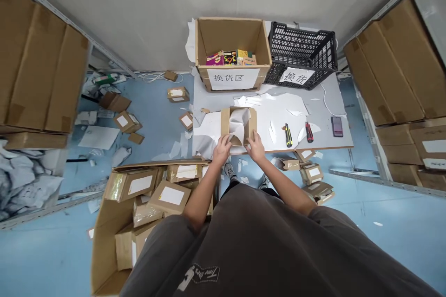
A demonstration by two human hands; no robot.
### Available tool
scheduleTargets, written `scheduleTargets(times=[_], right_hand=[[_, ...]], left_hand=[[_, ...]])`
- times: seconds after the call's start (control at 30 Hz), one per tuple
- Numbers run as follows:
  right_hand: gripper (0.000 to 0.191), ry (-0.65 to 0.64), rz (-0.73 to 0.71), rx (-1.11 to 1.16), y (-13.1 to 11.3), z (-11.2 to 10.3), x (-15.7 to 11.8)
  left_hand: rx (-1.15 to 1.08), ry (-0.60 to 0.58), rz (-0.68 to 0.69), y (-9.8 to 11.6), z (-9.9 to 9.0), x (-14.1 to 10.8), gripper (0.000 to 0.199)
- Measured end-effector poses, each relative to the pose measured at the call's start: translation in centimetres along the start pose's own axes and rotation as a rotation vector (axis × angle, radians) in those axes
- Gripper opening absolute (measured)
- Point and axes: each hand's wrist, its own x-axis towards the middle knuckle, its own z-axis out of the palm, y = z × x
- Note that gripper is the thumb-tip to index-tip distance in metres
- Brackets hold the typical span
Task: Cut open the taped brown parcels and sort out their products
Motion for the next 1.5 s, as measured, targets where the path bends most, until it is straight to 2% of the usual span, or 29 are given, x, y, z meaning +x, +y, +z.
scheduleTargets(times=[0.1, 0.2, 0.27, 0.33, 0.47, 0.57, 0.63, 0.7, 0.8, 0.87, 0.93, 1.03, 1.13, 1.23, 1.33, 1.43, 1.5], right_hand=[[0.039, 0.116, -0.011, 0.024, 3.1, -3.9, -1.6], [0.04, 0.226, 0.059, 0.022, 8.2, -8.9, -4.4], [0.042, 0.296, 0.139, 0.0, 12.8, -12.7, -7.1], [0.045, 0.363, 0.234, -0.031, 18.0, -16.5, -10.7], [0.047, 0.487, 0.454, -0.102, 28.4, -22.2, -20.4], [0.048, 0.575, 0.621, -0.128, 34.7, -24.4, -28.0], [0.047, 0.62, 0.732, -0.124, 38.0, -25.0, -32.3], [0.045, 0.637, 0.826, -0.103, 40.8, -25.2, -35.5], [0.052, 0.593, 0.899, -0.036, 44.4, -25.0, -38.3], [0.064, 0.546, 0.922, 0.019, 46.3, -24.9, -39.1], [0.073, 0.521, 0.939, 0.06, 47.8, -24.9, -39.3], [0.072, 0.55, 0.886, 0.075, 49.0, -25.3, -38.4], [0.066, 0.581, 0.732, 0.051, 49.2, -26.5, -35.4], [0.063, 0.55, 0.549, 0.015, 48.3, -28.2, -30.1], [0.061, 0.511, 0.354, -0.033, 45.9, -29.6, -23.4], [0.06, 0.474, 0.14, -0.074, 41.4, -30.0, -16.0], [0.06, 0.434, -0.017, -0.088, 37.1, -29.4, -11.4]], left_hand=[[0.013, 0.027, 0.071, 4.4, 0.0, 1.8, 0.028], [0.004, 0.031, 0.199, 11.0, 1.4, 5.0, 0.023], [-0.014, 0.022, 0.305, 16.7, 3.4, 7.7, 0.022], [-0.043, -0.007, 0.422, 23.4, 6.2, 10.2, 0.021], [-0.098, -0.113, 0.658, 38.0, 13.2, 13.1, 0.022], [-0.107, -0.201, 0.815, 47.9, 18.5, 13.3, 0.021], [-0.106, -0.273, 0.906, 53.3, 21.5, 12.8, 0.021], [-0.102, -0.341, 0.964, 57.4, 24.2, 12.2, 0.02], [-0.078, -0.419, 0.987, 60.9, 27.1, 11.6, 0.021], [-0.05, -0.461, 0.991, 61.9, 28.1, 11.6, 0.034], [-0.031, -0.476, 1.0, 62.0, 28.2, 11.8, 0.049], [-0.023, -0.426, 0.967, 61.0, 26.9, 12.6, 0.055], [-0.004, -0.342, 0.841, 58.6, 24.5, 13.5, 0.053], [0.025, -0.261, 0.683, 54.8, 21.5, 14.3, 0.053], [0.054, -0.169, 0.508, 49.7, 17.7, 14.3, 0.057], [0.082, -0.049, 0.304, 43.5, 12.8, 13.0, 0.058], [0.09, 0.042, 0.155, 39.0, 9.4, 11.1, 0.058]])
